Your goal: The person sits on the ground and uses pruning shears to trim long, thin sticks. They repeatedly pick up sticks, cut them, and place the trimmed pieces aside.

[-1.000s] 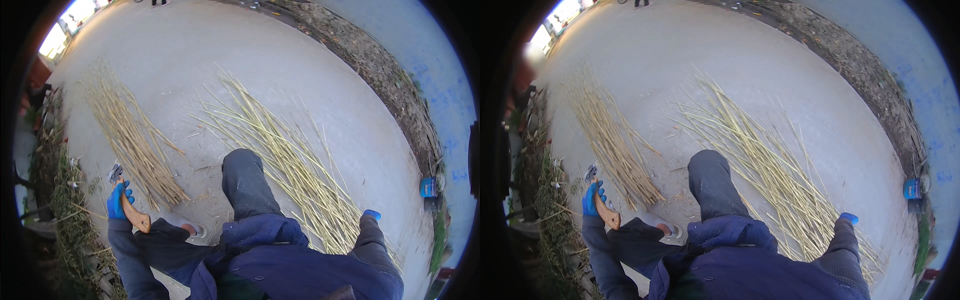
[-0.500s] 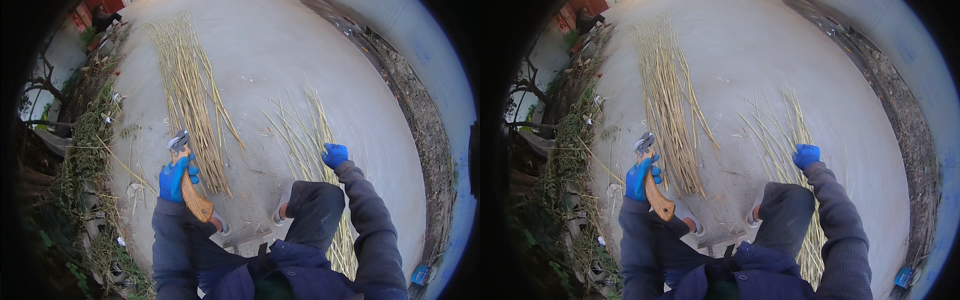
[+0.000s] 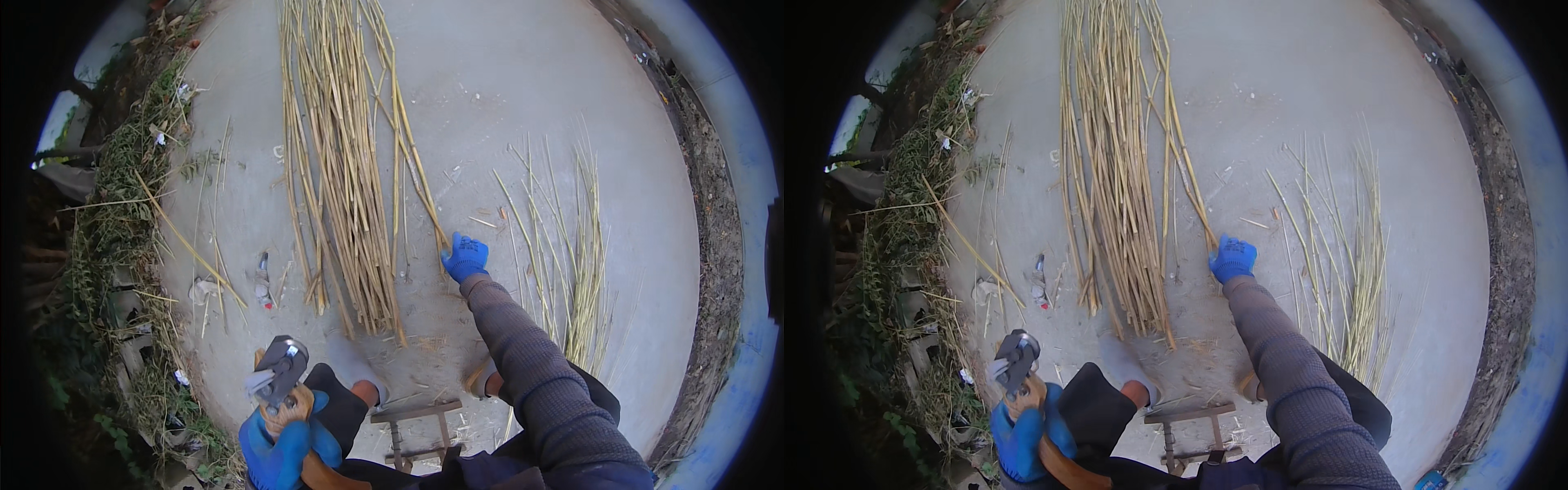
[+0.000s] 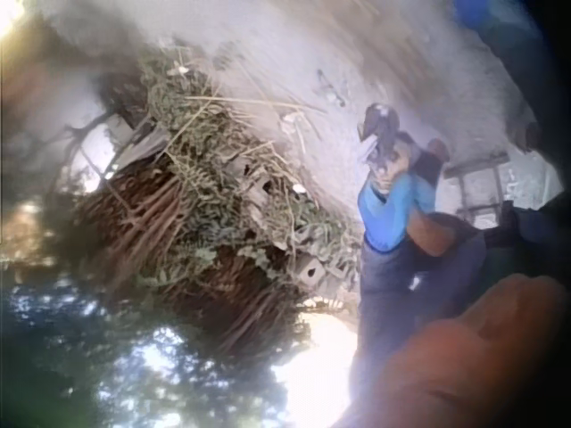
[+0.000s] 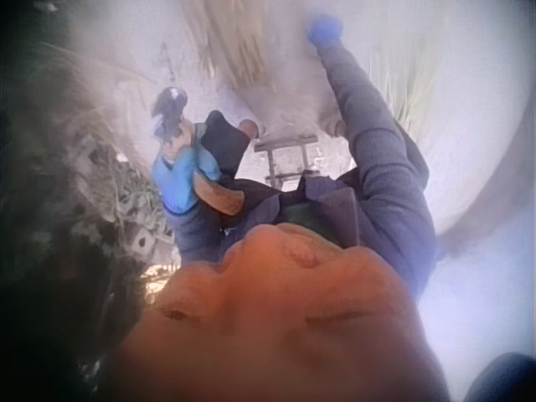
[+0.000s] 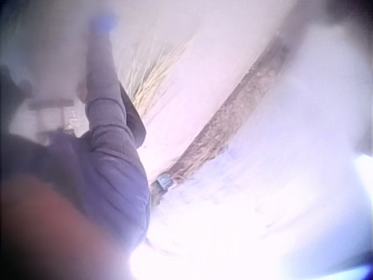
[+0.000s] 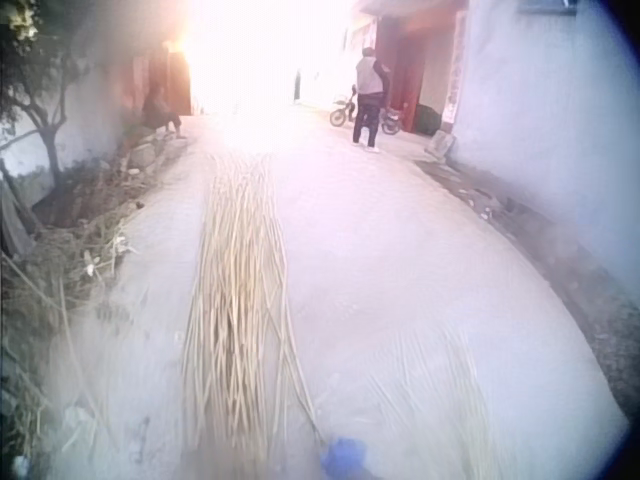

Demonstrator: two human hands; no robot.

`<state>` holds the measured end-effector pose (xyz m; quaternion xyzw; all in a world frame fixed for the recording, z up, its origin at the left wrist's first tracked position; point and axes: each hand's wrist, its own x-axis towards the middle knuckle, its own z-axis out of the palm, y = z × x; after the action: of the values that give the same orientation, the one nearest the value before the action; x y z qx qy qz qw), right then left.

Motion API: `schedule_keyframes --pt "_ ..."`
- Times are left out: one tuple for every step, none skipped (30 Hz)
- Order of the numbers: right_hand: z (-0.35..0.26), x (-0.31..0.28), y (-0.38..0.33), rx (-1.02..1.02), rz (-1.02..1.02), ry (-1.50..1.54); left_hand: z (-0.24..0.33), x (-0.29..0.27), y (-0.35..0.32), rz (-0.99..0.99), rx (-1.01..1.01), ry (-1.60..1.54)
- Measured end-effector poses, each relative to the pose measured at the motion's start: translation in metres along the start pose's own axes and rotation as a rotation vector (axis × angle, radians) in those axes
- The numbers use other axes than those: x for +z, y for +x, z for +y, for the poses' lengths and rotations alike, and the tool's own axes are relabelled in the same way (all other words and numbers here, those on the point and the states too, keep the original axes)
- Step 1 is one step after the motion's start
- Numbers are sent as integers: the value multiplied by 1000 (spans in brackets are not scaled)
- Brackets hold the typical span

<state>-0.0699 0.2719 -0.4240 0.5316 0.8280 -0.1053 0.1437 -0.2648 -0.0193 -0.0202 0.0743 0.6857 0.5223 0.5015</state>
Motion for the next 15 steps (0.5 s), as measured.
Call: schedule_keyframes --pt "-3 8 10 1 51 -3 2 0 1 26 -19 -3" --pt "-6 15 20 5 108 -13 3 0 3 36 -41 29" --pt "-8 21 28 -7 125 -4 3 -1 5 46 -63 61" --pt "-9 27 35 -7 82 -13 3 -2 8 54 -83 93" --pt "-10 31 43 -6 44 -23 2 -3 12 88 -118 92" --pt "-11 34 49 -8 32 -32 2 -4 15 118 -145 90" --pt "-12 36 55 -16 7 -17 2 -6 19 143 -170 87" --pt "-12 38 58 -30 -1 -4 2 -6 23 145 -177 113" --pt "-12 38 60 -20 -28 -9 2 -7 26 148 -184 137" --pt "-11 38 60 -63 -8 22 2 -7 27 153 -189 161" --pt "-9 38 58 -79 -7 36 3 -7 29 122 -183 135" --pt "-6 37 54 -86 -42 49 4 -6 29 88 -179 110" --pt "-2 35 49 -126 -86 117 5 -5 29 55 -175 84" --pt "3 33 42 -155 -167 186 6 -4 29 40 -166 75" --pt "8 32 34 -194 -250 251 7 -3 29 33 -166 65"
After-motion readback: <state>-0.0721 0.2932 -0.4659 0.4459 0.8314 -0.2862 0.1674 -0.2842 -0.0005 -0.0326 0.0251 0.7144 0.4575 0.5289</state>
